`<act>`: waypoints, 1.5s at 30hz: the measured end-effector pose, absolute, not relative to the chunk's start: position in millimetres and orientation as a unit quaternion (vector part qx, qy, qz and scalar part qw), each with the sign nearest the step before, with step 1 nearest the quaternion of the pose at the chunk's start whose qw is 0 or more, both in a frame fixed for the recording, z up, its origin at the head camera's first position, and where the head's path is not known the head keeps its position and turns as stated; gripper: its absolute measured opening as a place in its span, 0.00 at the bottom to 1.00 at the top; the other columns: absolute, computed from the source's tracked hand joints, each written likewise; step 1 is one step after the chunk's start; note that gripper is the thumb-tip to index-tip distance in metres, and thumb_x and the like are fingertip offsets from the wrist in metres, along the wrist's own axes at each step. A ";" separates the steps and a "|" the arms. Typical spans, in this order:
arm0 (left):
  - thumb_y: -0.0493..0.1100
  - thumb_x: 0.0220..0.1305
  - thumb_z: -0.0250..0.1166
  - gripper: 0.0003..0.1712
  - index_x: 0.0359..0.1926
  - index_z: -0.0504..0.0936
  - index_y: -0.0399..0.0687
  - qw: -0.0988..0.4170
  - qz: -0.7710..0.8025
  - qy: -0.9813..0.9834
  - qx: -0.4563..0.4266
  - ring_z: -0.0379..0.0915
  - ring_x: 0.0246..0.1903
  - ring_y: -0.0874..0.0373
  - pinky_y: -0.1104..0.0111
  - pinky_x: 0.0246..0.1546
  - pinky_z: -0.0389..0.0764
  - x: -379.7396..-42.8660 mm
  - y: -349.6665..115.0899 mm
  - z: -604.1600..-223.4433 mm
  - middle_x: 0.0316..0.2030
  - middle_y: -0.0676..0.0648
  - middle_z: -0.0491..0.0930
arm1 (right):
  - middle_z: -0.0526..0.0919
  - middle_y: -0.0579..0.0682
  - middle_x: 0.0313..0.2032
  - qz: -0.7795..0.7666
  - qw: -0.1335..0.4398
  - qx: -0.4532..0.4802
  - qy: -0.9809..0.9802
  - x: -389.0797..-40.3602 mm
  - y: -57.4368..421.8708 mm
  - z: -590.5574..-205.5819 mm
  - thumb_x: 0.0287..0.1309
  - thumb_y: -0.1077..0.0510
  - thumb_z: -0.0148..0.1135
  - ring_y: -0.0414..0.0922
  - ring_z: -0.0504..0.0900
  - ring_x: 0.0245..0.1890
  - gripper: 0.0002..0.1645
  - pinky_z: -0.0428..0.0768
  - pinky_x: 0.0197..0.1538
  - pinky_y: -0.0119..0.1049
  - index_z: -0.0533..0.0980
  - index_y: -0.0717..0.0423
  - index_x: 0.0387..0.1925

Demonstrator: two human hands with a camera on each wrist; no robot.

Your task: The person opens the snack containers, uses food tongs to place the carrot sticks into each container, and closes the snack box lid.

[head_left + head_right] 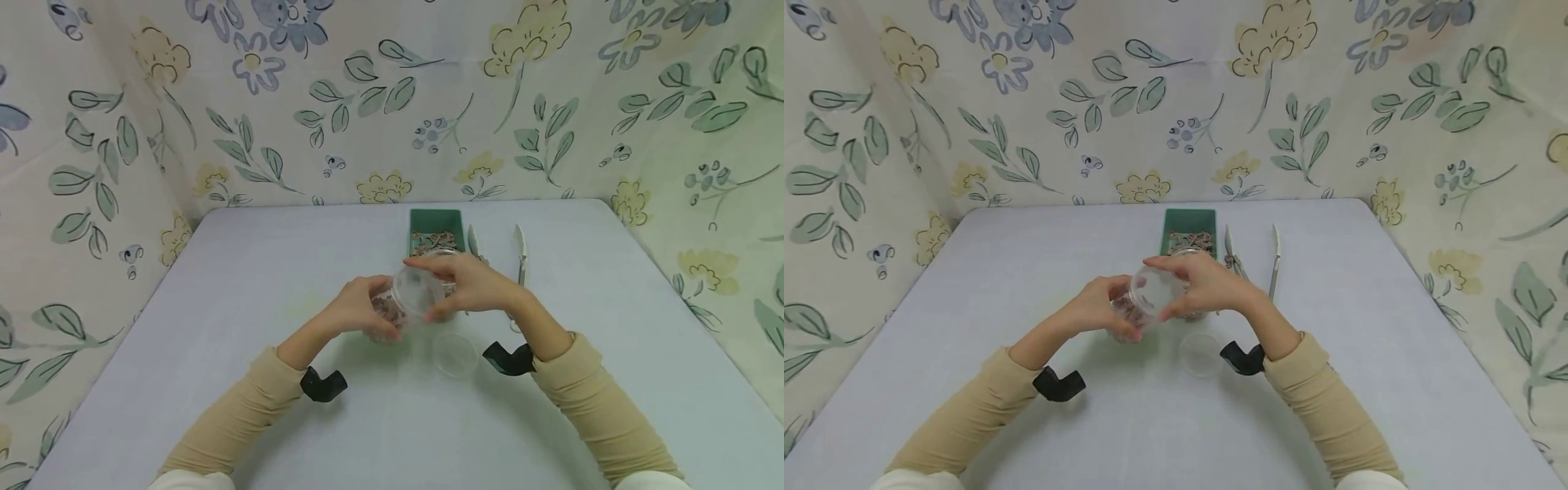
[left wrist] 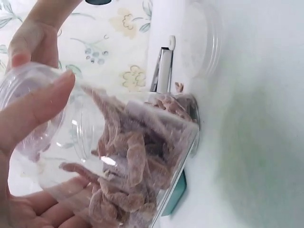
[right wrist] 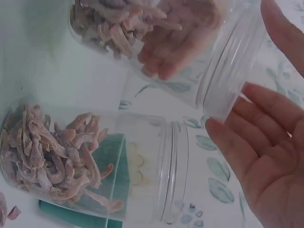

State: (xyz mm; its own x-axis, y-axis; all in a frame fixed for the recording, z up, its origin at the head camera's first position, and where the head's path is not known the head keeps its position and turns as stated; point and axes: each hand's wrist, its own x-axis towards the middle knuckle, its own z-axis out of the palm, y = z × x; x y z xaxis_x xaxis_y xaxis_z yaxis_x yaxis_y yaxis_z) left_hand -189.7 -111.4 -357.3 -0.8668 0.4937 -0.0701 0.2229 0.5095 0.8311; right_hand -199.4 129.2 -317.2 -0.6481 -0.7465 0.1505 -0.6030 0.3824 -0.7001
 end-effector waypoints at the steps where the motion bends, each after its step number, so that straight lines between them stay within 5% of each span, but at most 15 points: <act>1: 0.40 0.36 0.82 0.47 0.63 0.74 0.41 0.132 0.436 0.868 0.199 0.73 0.55 0.49 0.53 0.56 0.73 -188.5 -110.1 -356.8 0.54 0.45 0.79 | 0.69 0.56 0.66 -0.378 0.090 -0.398 0.831 -198.6 128.5 -317.2 0.46 0.59 0.77 0.53 0.67 0.66 0.48 0.70 0.62 0.51 0.66 0.64 0.68; 6: 0.44 0.34 0.83 0.51 0.64 0.73 0.41 0.022 0.375 0.915 0.144 0.76 0.50 0.45 0.51 0.49 0.77 -180.4 -100.1 -356.8 0.52 0.41 0.81 | 0.70 0.59 0.64 -0.368 0.045 -0.316 0.874 -193.0 119.9 -317.9 0.50 0.53 0.75 0.57 0.75 0.59 0.46 0.77 0.55 0.50 0.66 0.64 0.67; 9: 0.44 0.34 0.83 0.52 0.65 0.72 0.40 -0.036 0.352 0.928 0.120 0.76 0.49 0.42 0.49 0.48 0.77 -176.0 -94.7 -356.9 0.52 0.37 0.80 | 0.84 0.59 0.42 -0.348 0.025 -0.250 0.903 -188.4 111.0 -317.3 0.51 0.46 0.73 0.50 0.83 0.36 0.47 0.81 0.37 0.41 0.66 0.63 0.67; 12: 0.44 0.34 0.84 0.53 0.65 0.71 0.39 -0.064 0.348 0.928 0.113 0.76 0.49 0.40 0.49 0.48 0.78 -174.0 -93.0 -355.6 0.52 0.36 0.80 | 0.81 0.56 0.29 -0.330 0.019 -0.209 0.920 -185.2 105.9 -314.5 0.52 0.40 0.71 0.44 0.72 0.23 0.49 0.71 0.26 0.37 0.66 0.62 0.68; 13: 0.44 0.35 0.84 0.53 0.65 0.71 0.39 -0.062 0.354 0.926 0.115 0.76 0.50 0.40 0.48 0.49 0.77 -174.1 -93.7 -354.7 0.53 0.36 0.80 | 0.81 0.56 0.29 -0.332 0.022 -0.205 0.920 -184.9 106.3 -312.9 0.52 0.39 0.70 0.45 0.72 0.24 0.50 0.71 0.27 0.37 0.65 0.62 0.68; 16: 0.42 0.36 0.83 0.51 0.65 0.72 0.39 -0.026 0.394 0.909 0.135 0.76 0.52 0.42 0.50 0.51 0.76 -176.6 -98.4 -351.7 0.53 0.38 0.80 | 0.77 0.61 0.57 -0.364 0.035 -0.227 0.903 -187.0 114.3 -308.0 0.52 0.36 0.69 0.53 0.81 0.45 0.53 0.80 0.46 0.47 0.62 0.60 0.70; 20: 0.37 0.39 0.82 0.47 0.64 0.72 0.37 0.088 0.480 0.855 0.174 0.73 0.58 0.47 0.52 0.58 0.72 -181.6 -106.1 -349.4 0.56 0.41 0.78 | 0.60 0.57 0.71 -0.431 0.096 -0.312 0.841 -193.8 128.5 -303.5 0.51 0.41 0.72 0.58 0.61 0.69 0.54 0.65 0.65 0.57 0.59 0.57 0.73; 25: 0.34 0.40 0.81 0.46 0.63 0.72 0.36 0.188 0.527 0.805 0.198 0.72 0.59 0.51 0.53 0.61 0.70 -182.6 -108.9 -348.3 0.56 0.43 0.79 | 0.64 0.55 0.70 -0.456 0.153 -0.378 0.791 -197.5 132.3 -305.0 0.47 0.60 0.76 0.52 0.64 0.68 0.49 0.66 0.65 0.52 0.63 0.61 0.70; 29: 0.34 0.40 0.81 0.46 0.63 0.72 0.37 0.164 0.533 0.810 0.181 0.72 0.59 0.50 0.53 0.61 0.70 -181.6 -107.2 -349.8 0.57 0.42 0.78 | 0.69 0.57 0.66 -0.452 0.102 -0.340 0.818 -194.2 126.2 -309.8 0.47 0.62 0.76 0.52 0.70 0.64 0.45 0.72 0.61 0.49 0.67 0.62 0.67; 34: 0.36 0.40 0.81 0.48 0.65 0.71 0.39 0.103 0.523 0.833 0.148 0.72 0.59 0.48 0.54 0.58 0.73 -182.2 -104.8 -352.1 0.59 0.42 0.76 | 0.67 0.57 0.67 -0.432 0.064 -0.269 0.859 -190.8 118.3 -313.1 0.50 0.47 0.75 0.54 0.70 0.64 0.49 0.73 0.60 0.49 0.64 0.61 0.69; 40: 0.32 0.41 0.79 0.45 0.64 0.72 0.38 0.183 0.546 0.798 0.177 0.67 0.64 0.50 0.54 0.63 0.67 -182.2 -109.6 -350.4 0.60 0.43 0.76 | 0.59 0.58 0.72 -0.483 0.120 -0.356 0.791 -195.8 129.0 -308.2 0.49 0.62 0.75 0.56 0.59 0.70 0.52 0.62 0.68 0.50 0.57 0.65 0.72; 45: 0.32 0.41 0.80 0.45 0.63 0.73 0.37 0.199 0.541 0.792 0.201 0.68 0.63 0.50 0.53 0.63 0.67 -180.8 -109.3 -349.5 0.59 0.42 0.76 | 0.67 0.58 0.67 -0.463 0.135 -0.384 0.787 -195.8 131.8 -308.0 0.46 0.66 0.76 0.55 0.66 0.67 0.47 0.69 0.64 0.50 0.65 0.65 0.68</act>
State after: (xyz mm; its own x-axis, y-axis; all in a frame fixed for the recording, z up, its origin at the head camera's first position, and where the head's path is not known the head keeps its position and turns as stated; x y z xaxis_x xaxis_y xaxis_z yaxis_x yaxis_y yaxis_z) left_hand -180.8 -109.3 -349.5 -0.8406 0.5329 -0.0973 0.1031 0.3337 0.9370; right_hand -195.8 131.8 -308.0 -0.6682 -0.7300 0.1437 -0.4807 0.2761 -0.8323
